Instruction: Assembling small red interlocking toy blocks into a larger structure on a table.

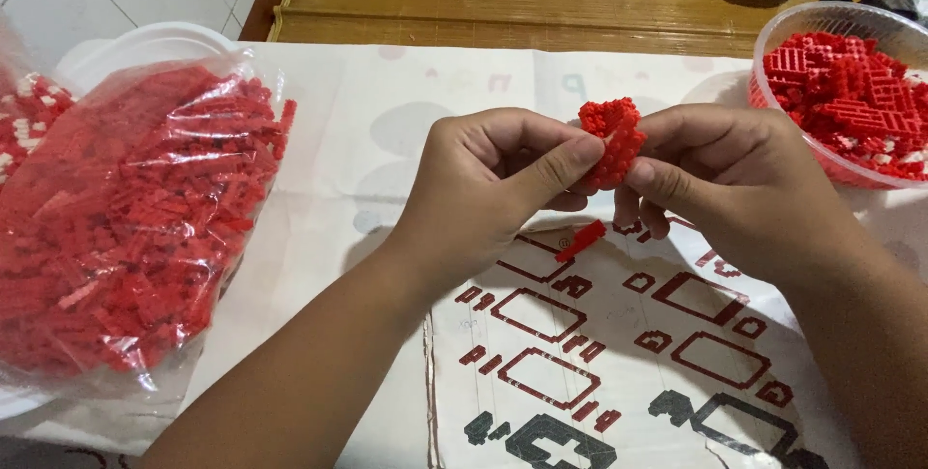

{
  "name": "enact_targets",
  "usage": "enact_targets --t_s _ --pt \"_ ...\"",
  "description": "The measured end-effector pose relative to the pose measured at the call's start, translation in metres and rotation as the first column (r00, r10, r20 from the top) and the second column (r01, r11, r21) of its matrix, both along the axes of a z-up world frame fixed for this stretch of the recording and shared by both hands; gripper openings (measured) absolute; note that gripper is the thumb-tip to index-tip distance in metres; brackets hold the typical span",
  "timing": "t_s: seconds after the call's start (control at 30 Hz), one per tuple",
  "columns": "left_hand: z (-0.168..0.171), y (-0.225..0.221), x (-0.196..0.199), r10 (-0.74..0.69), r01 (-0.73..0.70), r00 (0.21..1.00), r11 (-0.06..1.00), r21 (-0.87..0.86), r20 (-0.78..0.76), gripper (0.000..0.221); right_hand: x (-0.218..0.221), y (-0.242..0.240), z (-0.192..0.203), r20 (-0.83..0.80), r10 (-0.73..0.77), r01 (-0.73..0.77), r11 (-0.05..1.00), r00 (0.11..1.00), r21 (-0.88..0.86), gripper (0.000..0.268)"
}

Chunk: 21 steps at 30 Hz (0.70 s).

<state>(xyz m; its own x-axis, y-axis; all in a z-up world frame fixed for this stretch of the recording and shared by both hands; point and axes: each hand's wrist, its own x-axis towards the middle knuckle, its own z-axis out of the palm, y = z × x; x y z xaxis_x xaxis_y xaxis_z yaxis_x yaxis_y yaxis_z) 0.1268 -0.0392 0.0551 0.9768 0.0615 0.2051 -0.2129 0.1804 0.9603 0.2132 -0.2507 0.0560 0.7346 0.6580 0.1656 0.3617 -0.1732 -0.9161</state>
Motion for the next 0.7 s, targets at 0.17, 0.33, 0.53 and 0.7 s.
enact_targets --t_s 0.17,0.33,0.53,0.7 --pt "-0.004 0.001 0.001 -0.018 0.018 1.000 0.999 -0.031 0.003 0.021 0.002 -0.002 -0.001 -0.046 0.037 -0.035 0.999 0.998 0.034 0.021" --pt "-0.002 0.000 -0.001 -0.030 0.032 0.998 0.999 -0.030 0.064 0.021 0.000 0.000 0.000 -0.044 0.037 -0.036 0.999 0.998 0.030 0.022" --pt "0.005 -0.005 -0.005 0.053 -0.056 0.998 0.991 0.121 0.026 0.040 -0.010 0.007 0.003 0.173 -0.057 0.063 0.997 0.983 -0.034 0.021" --pt "0.013 -0.002 -0.004 0.000 0.007 0.995 0.997 0.075 -0.102 0.032 -0.012 0.008 0.008 0.200 -0.093 0.098 0.995 0.975 -0.014 0.016"
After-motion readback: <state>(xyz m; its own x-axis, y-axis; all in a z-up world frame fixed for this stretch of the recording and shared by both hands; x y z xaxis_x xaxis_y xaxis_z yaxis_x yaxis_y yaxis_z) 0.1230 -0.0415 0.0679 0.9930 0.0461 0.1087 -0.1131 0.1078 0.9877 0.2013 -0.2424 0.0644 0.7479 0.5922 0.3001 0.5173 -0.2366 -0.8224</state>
